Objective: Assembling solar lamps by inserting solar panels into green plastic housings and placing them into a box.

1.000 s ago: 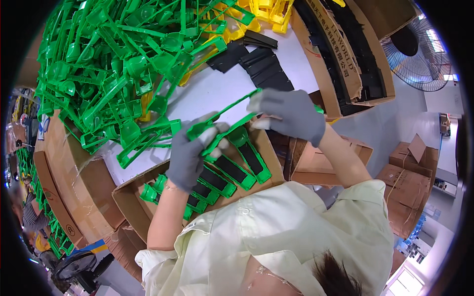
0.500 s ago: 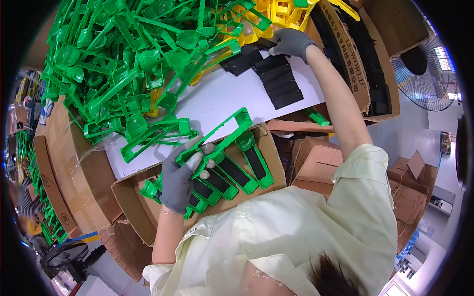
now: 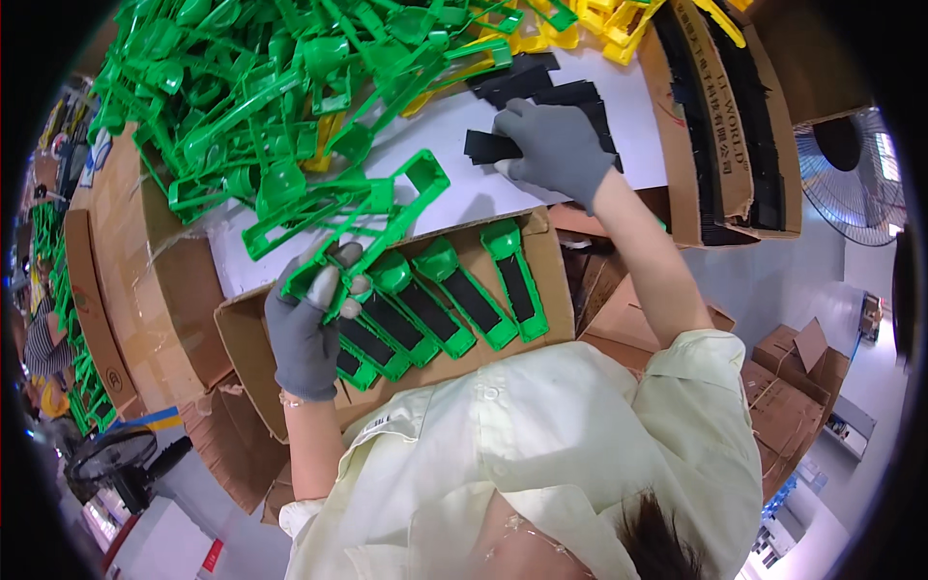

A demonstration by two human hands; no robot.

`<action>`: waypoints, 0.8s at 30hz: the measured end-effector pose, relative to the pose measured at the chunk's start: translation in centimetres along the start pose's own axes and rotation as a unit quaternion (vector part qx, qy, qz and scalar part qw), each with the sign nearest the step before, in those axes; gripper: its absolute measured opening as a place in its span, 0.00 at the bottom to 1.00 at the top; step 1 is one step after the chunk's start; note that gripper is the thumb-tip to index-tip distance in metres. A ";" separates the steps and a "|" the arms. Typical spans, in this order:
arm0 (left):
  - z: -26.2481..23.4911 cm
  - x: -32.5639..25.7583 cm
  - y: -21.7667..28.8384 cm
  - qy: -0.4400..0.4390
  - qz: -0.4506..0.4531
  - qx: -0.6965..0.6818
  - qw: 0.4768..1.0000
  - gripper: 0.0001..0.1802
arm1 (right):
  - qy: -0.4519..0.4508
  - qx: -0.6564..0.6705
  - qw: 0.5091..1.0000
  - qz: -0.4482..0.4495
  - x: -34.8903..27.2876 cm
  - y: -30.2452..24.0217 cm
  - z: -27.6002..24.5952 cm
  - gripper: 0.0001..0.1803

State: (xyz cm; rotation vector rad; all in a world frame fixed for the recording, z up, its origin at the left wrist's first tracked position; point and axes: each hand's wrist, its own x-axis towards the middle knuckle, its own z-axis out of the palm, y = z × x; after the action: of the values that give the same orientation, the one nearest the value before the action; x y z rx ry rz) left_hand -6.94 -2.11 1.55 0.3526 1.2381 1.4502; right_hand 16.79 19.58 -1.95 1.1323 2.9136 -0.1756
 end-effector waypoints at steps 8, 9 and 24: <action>-2.5 -1.3 -0.5 0.048 0.013 0.013 0.999 0.20 | 0.047 0.061 0.996 0.050 -1.6 0.3 1.5 0.20; -2.5 -1.3 -0.6 0.053 0.004 0.009 0.999 0.20 | 0.045 0.062 0.996 0.049 -1.9 0.3 1.7 0.20; 0.2 -0.3 -1.3 0.002 -0.070 0.040 0.997 0.20 | 0.104 0.624 0.749 0.197 -6.0 -3.9 -2.8 0.07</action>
State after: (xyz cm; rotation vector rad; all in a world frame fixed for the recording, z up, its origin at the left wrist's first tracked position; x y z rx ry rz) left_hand -5.93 -2.54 0.69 0.3104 1.3003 1.2862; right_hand 18.63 12.97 1.53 1.8358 2.3396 -2.3107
